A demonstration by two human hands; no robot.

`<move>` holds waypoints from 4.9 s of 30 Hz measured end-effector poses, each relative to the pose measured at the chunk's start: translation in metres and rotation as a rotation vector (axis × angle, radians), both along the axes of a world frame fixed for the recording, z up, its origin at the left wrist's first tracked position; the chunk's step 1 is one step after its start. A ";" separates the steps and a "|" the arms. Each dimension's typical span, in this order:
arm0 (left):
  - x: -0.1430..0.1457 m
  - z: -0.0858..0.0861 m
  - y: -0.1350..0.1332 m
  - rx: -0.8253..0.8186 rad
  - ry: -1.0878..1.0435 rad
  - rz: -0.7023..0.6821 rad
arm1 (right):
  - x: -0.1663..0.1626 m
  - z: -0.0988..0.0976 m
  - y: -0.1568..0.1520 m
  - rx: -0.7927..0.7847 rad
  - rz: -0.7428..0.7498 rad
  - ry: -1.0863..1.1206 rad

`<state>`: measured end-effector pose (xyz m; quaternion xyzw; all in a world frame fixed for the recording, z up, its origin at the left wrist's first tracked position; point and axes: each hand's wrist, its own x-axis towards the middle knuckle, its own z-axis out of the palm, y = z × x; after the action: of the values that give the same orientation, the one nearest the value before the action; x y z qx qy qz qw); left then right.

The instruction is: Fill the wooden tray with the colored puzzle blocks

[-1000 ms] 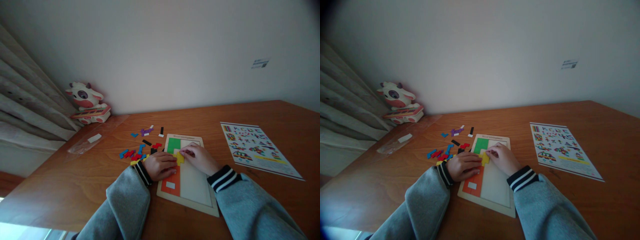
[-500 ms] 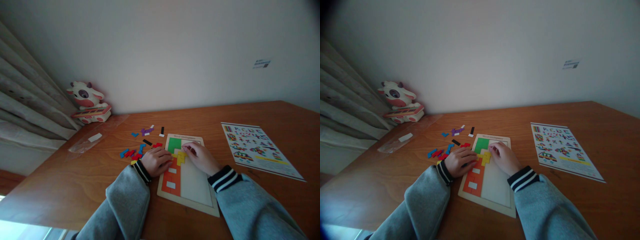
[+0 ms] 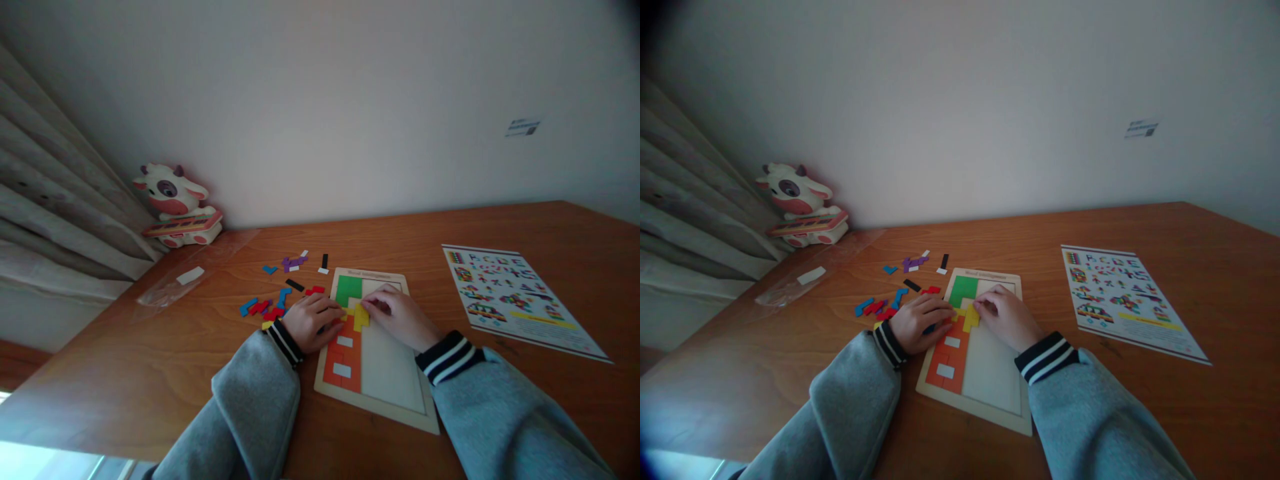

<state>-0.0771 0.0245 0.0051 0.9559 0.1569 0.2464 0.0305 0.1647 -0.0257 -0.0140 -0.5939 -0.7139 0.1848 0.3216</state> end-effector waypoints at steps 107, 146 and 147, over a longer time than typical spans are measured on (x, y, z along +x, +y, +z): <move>0.007 0.001 -0.012 -0.200 -0.046 -0.156 | 0.009 0.021 -0.011 -0.521 0.115 0.558; 0.006 -0.005 -0.015 -0.123 0.063 -0.149 | 0.007 0.018 -0.010 -0.104 -0.068 0.123; 0.006 -0.004 -0.015 -0.125 0.065 -0.147 | 0.008 0.017 -0.009 -0.068 -0.066 0.084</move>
<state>-0.0711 0.0095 0.0007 0.9685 0.1021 0.2022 0.1031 0.1723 -0.0345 0.0025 -0.6195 -0.6730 0.2230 0.3369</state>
